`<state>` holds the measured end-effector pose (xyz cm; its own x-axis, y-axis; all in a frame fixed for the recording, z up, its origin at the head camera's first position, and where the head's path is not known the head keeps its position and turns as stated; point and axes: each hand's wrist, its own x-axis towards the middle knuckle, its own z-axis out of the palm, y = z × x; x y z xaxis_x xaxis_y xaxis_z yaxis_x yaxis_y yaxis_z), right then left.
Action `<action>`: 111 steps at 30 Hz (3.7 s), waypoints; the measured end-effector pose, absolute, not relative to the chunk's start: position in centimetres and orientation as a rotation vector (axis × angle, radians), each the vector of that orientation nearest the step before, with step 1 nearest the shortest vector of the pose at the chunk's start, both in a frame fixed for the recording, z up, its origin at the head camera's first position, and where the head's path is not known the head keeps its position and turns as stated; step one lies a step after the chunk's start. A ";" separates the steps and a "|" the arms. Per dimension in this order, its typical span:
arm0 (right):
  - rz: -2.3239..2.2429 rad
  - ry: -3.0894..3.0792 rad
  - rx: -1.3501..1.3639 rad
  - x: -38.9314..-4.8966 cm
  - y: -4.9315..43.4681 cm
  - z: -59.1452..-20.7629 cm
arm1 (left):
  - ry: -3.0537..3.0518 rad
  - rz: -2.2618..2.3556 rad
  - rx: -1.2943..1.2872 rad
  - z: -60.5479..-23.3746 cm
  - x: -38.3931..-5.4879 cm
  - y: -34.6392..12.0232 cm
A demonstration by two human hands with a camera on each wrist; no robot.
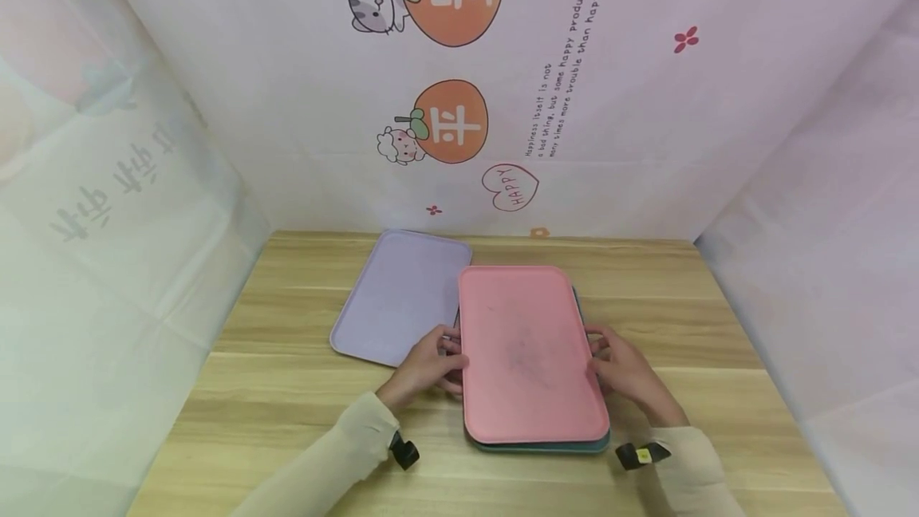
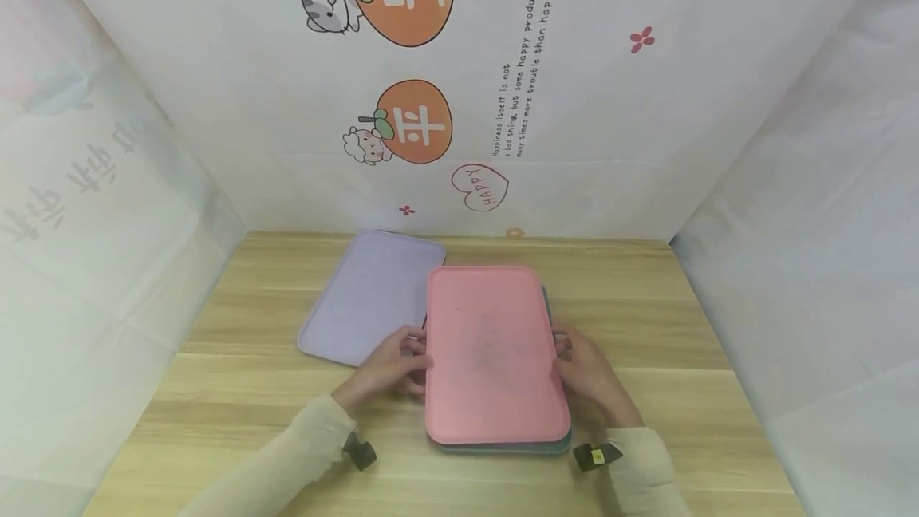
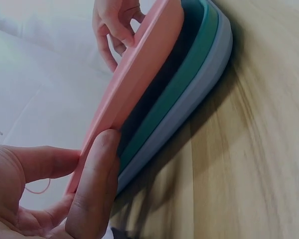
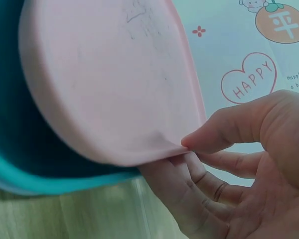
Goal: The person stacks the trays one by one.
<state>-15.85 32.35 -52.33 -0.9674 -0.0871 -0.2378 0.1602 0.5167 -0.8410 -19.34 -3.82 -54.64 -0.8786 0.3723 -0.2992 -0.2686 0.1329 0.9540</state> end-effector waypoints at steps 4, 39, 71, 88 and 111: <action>-1.419 2.534 0.081 -15.6 32.5 -52.2 | 1.930 1.801 0.114 -54.9 -19.3 -3.5; -1.232 2.669 0.021 -15.7 33.1 -53.3 | 1.999 1.742 0.074 -54.6 -19.0 -2.6; -1.122 2.739 0.077 -15.5 32.3 -53.2 | 2.008 1.682 0.089 -54.6 -19.1 -3.0; -1.117 2.737 0.109 -15.4 32.3 -53.3 | 1.999 1.695 0.100 -54.6 -19.3 -3.0; -1.132 2.728 0.092 -15.0 32.4 -53.3 | 2.019 1.663 0.119 -54.7 -19.4 -3.0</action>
